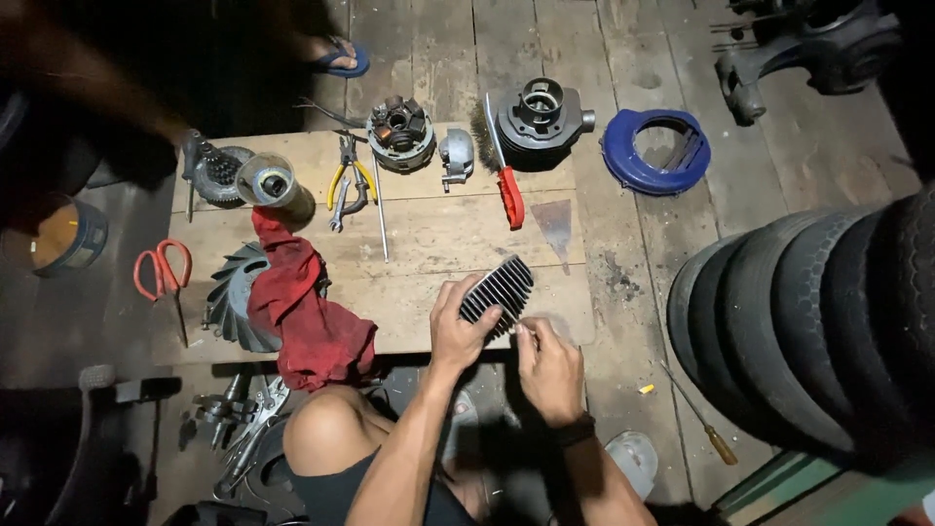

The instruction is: The person cleans a metal engine cylinder head using a scraper and a wire brush. They scrape the fins and brush the surface to remove dirt and grime.

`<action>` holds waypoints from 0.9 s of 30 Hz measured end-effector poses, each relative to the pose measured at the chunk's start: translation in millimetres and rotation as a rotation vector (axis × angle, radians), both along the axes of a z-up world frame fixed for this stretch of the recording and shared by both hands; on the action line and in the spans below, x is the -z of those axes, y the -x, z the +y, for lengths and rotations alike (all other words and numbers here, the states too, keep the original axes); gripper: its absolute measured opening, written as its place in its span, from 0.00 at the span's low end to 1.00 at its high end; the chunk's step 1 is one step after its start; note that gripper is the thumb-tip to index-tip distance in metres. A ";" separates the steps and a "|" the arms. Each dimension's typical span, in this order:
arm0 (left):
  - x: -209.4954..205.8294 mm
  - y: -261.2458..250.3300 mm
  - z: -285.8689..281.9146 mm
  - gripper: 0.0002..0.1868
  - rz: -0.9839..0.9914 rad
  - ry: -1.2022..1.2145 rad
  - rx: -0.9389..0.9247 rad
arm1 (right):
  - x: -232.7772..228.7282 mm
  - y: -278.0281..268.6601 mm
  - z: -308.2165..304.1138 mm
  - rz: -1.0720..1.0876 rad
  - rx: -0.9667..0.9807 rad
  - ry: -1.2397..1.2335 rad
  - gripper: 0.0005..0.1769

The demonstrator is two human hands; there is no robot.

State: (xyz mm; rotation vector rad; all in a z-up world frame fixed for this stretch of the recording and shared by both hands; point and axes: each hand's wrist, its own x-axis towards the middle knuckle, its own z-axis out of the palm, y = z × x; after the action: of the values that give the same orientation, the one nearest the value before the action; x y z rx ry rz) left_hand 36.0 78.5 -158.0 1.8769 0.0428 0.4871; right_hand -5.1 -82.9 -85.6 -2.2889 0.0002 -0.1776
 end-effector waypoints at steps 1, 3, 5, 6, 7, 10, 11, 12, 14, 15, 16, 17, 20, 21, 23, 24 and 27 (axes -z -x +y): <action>2.2 1.5 -0.3 0.33 0.014 0.001 0.005 | 0.8 3.4 -1.6 0.005 0.001 0.003 0.05; -1.8 2.0 -1.7 0.32 0.012 0.005 -0.002 | -0.4 3.7 2.0 -0.015 0.006 0.004 0.05; -5.7 0.5 -2.9 0.31 0.012 0.012 -0.006 | -0.5 0.9 1.0 -0.032 0.013 0.007 0.05; -7.6 0.3 -2.7 0.31 0.011 0.009 -0.004 | -0.2 -1.0 -1.2 -0.026 -0.014 0.036 0.05; -10.7 -2.3 -0.8 0.30 0.006 0.005 -0.001 | -0.5 -4.9 -2.0 -0.023 -0.040 0.064 0.05; -13.5 -2.0 -4.5 0.31 0.011 -0.018 0.006 | -14.6 -0.6 -8.7 0.024 -0.024 0.109 0.06; -15.4 -4.1 -4.5 0.31 0.012 -0.017 0.017 | -18.7 -4.5 -5.7 0.026 -0.013 0.110 0.06; -17.2 -6.0 -5.1 0.32 0.024 -0.017 -0.003 | -22.7 -8.2 -3.4 0.005 -0.025 0.109 0.06; -19.6 -9.9 -9.8 0.32 0.038 -0.012 -0.016 | -29.7 -14.1 -7.0 -0.014 -0.030 0.113 0.06; -21.0 -13.3 -13.4 0.30 0.021 -0.038 -0.050 | -32.9 -17.1 -12.6 -0.005 -0.059 0.198 0.06; -23.0 -17.0 -17.3 0.28 0.004 -0.063 -0.084 | -36.7 -20.3 -18.4 0.005 -0.088 0.282 0.07; -27.9 -22.1 -27.7 0.28 -0.010 -0.061 -0.075 | -40.1 -23.6 -28.1 -0.007 -0.076 0.285 0.07; -32.7 -25.7 -60.8 0.26 -0.018 -0.019 -0.040 | -45.2 -22.1 -55.0 0.024 -0.036 0.336 0.08; -33.1 -32.7 -74.5 0.25 -0.023 0.024 -0.038 | -47.8 -25.1 -63.8 0.012 0.001 0.351 0.09; -29.7 -43.9 -94.3 0.24 -0.034 0.074 -0.022 | -45.4 -29.5 -77.4 -0.006 0.054 0.373 0.09; -25.1 -48.5 -99.8 0.25 -0.036 0.072 -0.015 | -39.9 -31.3 -81.7 -0.014 0.074 0.361 0.09; -14.4 -56.2 -111.6 0.27 -0.052 0.058 -0.008 | -32.2 -36.7 -93.5 -0.027 0.087 0.366 0.09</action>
State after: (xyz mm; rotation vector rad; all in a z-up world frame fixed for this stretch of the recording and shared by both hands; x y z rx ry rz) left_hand 92.3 -33.1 -143.6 1.8071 0.0299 0.5344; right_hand 31.6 -176.4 -53.5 -2.6531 0.0582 -0.2722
